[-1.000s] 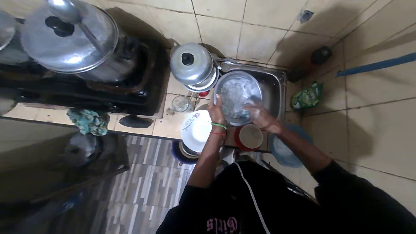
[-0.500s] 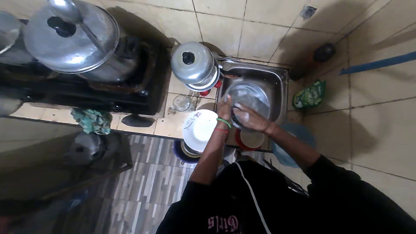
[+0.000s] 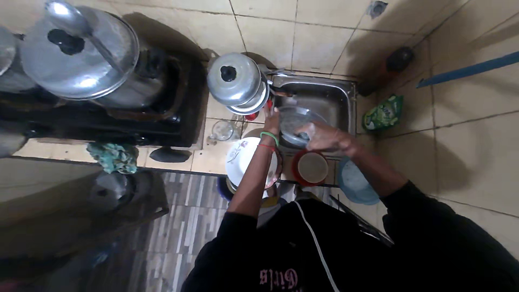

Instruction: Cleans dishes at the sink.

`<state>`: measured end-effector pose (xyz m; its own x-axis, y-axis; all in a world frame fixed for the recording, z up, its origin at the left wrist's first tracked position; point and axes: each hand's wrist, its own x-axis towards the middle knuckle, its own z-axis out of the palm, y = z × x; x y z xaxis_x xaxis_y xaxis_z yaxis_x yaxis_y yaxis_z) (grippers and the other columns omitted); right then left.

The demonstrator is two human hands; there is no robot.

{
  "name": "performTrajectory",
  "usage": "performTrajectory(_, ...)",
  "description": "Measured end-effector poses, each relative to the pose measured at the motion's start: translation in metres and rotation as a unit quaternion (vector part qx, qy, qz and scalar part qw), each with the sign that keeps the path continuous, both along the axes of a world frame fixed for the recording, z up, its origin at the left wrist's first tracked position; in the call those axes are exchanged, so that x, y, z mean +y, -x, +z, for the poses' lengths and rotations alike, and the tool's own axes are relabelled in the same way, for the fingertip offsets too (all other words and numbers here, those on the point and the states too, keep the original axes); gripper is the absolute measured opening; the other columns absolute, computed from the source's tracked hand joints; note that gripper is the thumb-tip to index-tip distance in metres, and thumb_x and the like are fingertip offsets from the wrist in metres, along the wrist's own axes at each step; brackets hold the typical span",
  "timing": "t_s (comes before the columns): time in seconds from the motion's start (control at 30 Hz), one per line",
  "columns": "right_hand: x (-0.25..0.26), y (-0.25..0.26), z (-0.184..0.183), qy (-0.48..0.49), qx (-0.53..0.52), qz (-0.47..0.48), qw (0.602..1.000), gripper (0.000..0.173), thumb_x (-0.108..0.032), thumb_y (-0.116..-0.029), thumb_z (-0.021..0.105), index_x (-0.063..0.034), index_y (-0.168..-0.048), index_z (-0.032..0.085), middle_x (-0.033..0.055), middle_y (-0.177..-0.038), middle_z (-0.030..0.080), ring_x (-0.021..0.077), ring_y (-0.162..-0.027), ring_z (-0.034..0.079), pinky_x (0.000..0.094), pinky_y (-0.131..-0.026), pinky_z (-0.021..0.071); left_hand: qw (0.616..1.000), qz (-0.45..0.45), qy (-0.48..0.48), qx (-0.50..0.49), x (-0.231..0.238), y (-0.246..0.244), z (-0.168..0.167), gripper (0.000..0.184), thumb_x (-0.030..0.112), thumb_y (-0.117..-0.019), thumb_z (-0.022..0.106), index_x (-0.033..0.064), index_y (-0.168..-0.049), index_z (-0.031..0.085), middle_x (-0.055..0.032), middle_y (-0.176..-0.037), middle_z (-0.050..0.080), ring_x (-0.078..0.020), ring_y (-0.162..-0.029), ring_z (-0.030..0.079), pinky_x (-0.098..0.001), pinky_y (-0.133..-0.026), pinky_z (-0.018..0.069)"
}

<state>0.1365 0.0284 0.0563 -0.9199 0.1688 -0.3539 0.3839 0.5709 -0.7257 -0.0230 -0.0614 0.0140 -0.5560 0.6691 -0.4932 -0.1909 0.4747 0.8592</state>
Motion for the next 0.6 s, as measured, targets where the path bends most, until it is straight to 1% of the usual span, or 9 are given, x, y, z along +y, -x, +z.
performTrajectory(0.1,0.036,0.0,0.026,0.111,0.019,-0.04,0.993,0.05,0.014,-0.0644,0.082,0.0041,-0.112,0.07,0.0202,-0.103,0.069,0.0271,-0.093,0.064,0.0457,-0.084,0.0533,0.979,-0.126,-0.054,0.15,-0.004,0.001,0.009,0.052,0.033,-0.1092,0.045,-0.0067,-0.142,0.051,-0.0322,-0.153,0.038,-0.0487,-0.145,0.03,-0.0616,-0.118,0.0249)
performTrajectory(0.17,0.062,-0.004,0.029,0.14,0.072,-0.05,0.986,0.049,0.011,-0.0612,0.084,0.0048,-0.107,0.069,0.0163,-0.1,0.068,0.0207,-0.088,0.064,0.039,-0.08,0.0539,0.932,-0.248,-0.092,0.246,-0.007,0.005,0.016,0.054,0.04,-0.1056,0.044,-0.0051,-0.13,0.064,-0.0303,-0.152,0.044,-0.048,-0.149,0.029,-0.0671,-0.12,0.0157)
performTrajectory(0.2,0.073,-0.006,0.025,0.145,0.125,-0.053,0.98,0.046,0.004,-0.0597,0.084,0.0023,-0.103,0.068,0.0108,-0.096,0.068,0.0139,-0.083,0.063,0.0327,-0.076,0.0537,0.912,-0.274,-0.123,0.281,-0.006,0.005,0.019,0.05,0.037,-0.1031,0.052,-0.0057,-0.122,0.068,-0.0304,-0.143,0.054,-0.0471,-0.142,0.041,-0.0657,-0.118,0.0224)
performTrajectory(0.27,0.087,-0.009,0.022,0.132,0.217,-0.093,0.963,0.045,-0.005,-0.064,0.085,-0.0007,-0.106,0.068,0.0065,-0.105,0.068,0.0084,-0.093,0.063,0.0275,-0.084,0.0541,0.895,-0.265,-0.165,0.319,0.001,0.003,0.021,0.041,0.033,-0.099,0.064,-0.0058,-0.105,0.073,-0.023,-0.105,0.071,-0.0353,-0.105,0.066,-0.0573,-0.103,0.0439)
performTrajectory(0.3,0.09,-0.008,0.023,0.108,0.259,-0.137,0.95,0.046,-0.005,-0.0667,0.084,-0.0001,-0.109,0.067,0.0076,-0.111,0.068,0.0091,-0.1,0.063,0.0282,-0.09,0.0541,0.904,-0.247,-0.173,0.302,0.004,0.002,0.023,0.036,0.029,-0.1007,0.062,-0.0051,-0.098,0.072,-0.0164,-0.088,0.07,-0.0247,-0.085,0.066,-0.0484,-0.087,0.0512)
performTrajectory(0.37,0.086,-0.004,0.021,0.034,0.347,-0.269,0.898,0.048,-0.002,-0.0688,0.084,0.0027,-0.113,0.067,0.0117,-0.117,0.068,0.0131,-0.108,0.065,0.031,-0.096,0.0543,0.942,-0.192,-0.157,0.227,0.01,-0.005,0.031,0.034,0.025,-0.1052,0.055,-0.0055,-0.098,0.069,-0.0107,-0.08,0.064,-0.0148,-0.074,0.059,-0.0384,-0.077,0.0507)
performTrajectory(0.47,0.054,0.01,0.02,-0.014,0.416,-0.437,0.798,0.043,-0.004,-0.0764,0.08,0.0022,-0.116,0.064,0.0121,-0.113,0.068,0.0153,-0.105,0.065,0.0326,-0.092,0.0555,0.969,-0.084,-0.144,0.183,0.014,-0.02,0.028,0.038,0.028,-0.1077,0.05,-0.0012,-0.088,0.065,-0.0033,-0.07,0.055,-0.0095,-0.064,0.053,-0.0331,-0.067,0.048)
performTrajectory(0.53,0.02,0.017,0.016,-0.046,0.409,-0.403,0.818,0.033,-0.014,-0.0871,0.076,0.0039,-0.112,0.066,0.0158,-0.117,0.067,0.0214,-0.113,0.064,0.0382,-0.099,0.0534,0.969,-0.048,-0.155,0.188,0.006,-0.033,0.032,0.042,0.032,-0.1099,0.044,0.0016,-0.086,0.059,-0.0039,-0.07,0.053,-0.0113,-0.062,0.053,-0.033,-0.062,0.0474)
performTrajectory(0.6,0.001,0.026,-0.005,-0.116,0.422,-0.311,0.844,0.025,-0.025,-0.094,0.07,-0.0012,-0.096,0.075,0.0164,-0.117,0.07,0.0296,-0.119,0.062,0.0475,-0.105,0.0482,0.962,-0.086,-0.162,0.204,-0.015,-0.041,0.046,0.046,0.037,-0.1129,0.033,0.0002,-0.116,0.06,-0.013,-0.099,0.064,-0.0166,-0.088,0.063,-0.0348,-0.079,0.0542)
